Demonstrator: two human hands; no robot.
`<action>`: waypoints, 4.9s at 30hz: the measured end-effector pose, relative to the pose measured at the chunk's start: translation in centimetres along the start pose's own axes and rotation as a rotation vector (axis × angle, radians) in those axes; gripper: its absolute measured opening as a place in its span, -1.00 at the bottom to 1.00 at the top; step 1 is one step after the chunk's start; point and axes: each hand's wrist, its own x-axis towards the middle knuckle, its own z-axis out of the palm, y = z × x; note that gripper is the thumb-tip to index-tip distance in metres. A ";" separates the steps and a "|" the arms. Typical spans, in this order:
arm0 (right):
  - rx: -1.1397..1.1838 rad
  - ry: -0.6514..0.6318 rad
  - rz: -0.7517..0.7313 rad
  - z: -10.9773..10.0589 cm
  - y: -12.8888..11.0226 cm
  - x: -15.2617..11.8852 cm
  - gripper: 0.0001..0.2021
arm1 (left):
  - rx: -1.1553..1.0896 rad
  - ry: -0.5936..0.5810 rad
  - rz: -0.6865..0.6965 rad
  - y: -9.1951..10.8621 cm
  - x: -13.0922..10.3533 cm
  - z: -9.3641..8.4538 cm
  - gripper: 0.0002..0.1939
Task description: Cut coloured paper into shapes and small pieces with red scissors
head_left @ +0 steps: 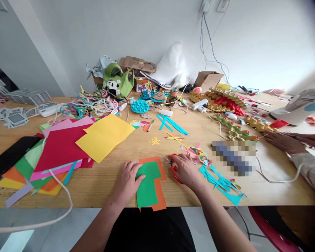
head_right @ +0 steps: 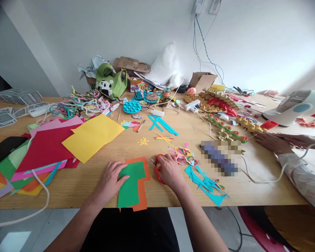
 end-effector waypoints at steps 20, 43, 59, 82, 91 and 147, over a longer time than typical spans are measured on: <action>0.417 0.194 0.116 0.1 -0.3 -0.1 -0.91 | 0.063 -0.136 -0.141 -0.2 1.3 -0.6 -0.63; 0.813 0.152 0.102 -1.6 -2.1 1.7 -0.88 | -0.157 -0.259 -0.239 0.5 4.5 -2.4 -0.71; 0.872 0.126 0.168 -1.3 -2.0 2.1 -0.84 | -0.028 -0.437 -0.224 1.2 4.3 -2.7 -0.72; 1.040 -0.198 0.021 -1.1 -2.8 2.8 -0.75 | -0.564 -0.352 -0.366 1.1 4.1 -2.2 -0.76; 1.169 -0.203 0.082 -3.7 -3.1 6.0 -0.71 | -0.963 -0.118 -0.458 1.7 8.8 -3.1 -0.46; 1.391 0.214 0.322 1.5 -0.5 8.7 -0.67 | -0.858 0.087 -0.381 -0.4 12.4 2.3 -0.47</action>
